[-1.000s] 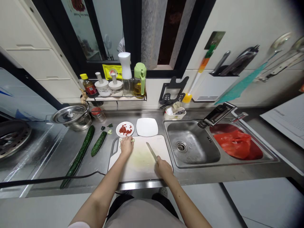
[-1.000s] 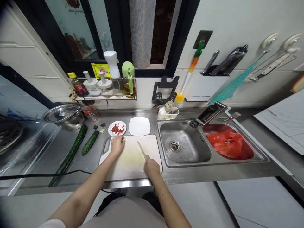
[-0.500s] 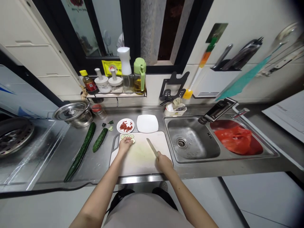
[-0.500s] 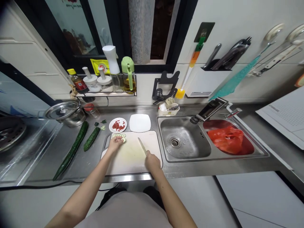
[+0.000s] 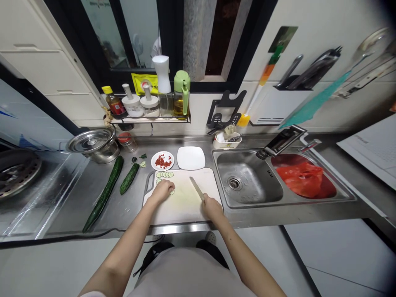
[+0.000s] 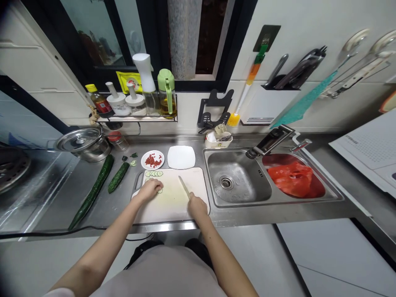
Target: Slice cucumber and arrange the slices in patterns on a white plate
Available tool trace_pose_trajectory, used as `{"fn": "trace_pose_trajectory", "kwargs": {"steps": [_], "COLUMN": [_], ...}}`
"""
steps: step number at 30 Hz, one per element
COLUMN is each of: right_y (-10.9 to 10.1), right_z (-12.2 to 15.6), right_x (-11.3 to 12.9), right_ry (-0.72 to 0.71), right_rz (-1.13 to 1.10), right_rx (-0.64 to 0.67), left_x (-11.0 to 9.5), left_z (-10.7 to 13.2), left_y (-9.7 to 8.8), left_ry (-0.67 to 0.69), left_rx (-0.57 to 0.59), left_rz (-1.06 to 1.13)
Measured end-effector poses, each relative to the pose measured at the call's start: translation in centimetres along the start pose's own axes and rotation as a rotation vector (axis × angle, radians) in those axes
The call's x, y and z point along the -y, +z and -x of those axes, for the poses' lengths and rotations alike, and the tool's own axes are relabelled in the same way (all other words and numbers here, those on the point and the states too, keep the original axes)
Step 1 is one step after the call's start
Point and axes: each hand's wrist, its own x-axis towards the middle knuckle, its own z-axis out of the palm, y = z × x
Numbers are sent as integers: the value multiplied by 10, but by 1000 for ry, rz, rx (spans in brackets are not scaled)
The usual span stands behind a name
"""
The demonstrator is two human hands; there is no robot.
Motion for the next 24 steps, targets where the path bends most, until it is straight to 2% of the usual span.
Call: {"fn": "trace_pose_trajectory", "kwargs": {"steps": [2, 4, 8, 11, 14, 17, 24], "right_y": [0, 0, 0, -2, -5, -6, -1], "right_z": [0, 0, 1, 1, 4, 9, 28], "right_x": [0, -1, -2, -2, 0, 3, 12], "right_ry": [5, 2, -18, -14, -17, -48, -220], "right_rz": [-3, -10, -15, -6, 13, 45, 101], "right_rx": [15, 9, -9, -4, -6, -18, 17], "left_x": [1, 4, 12, 16, 15, 12, 14], "left_z": [-1, 1, 11, 21, 30, 33, 28], "left_y": [1, 2, 9, 19, 29, 36, 36], "left_ry": [21, 11, -84, -183, -287, -329, -248], "left_rx": [-4, -57, -225, -308, -323, -320, -310], "left_rz": [-4, -10, 7, 27, 15, -3, 38]}}
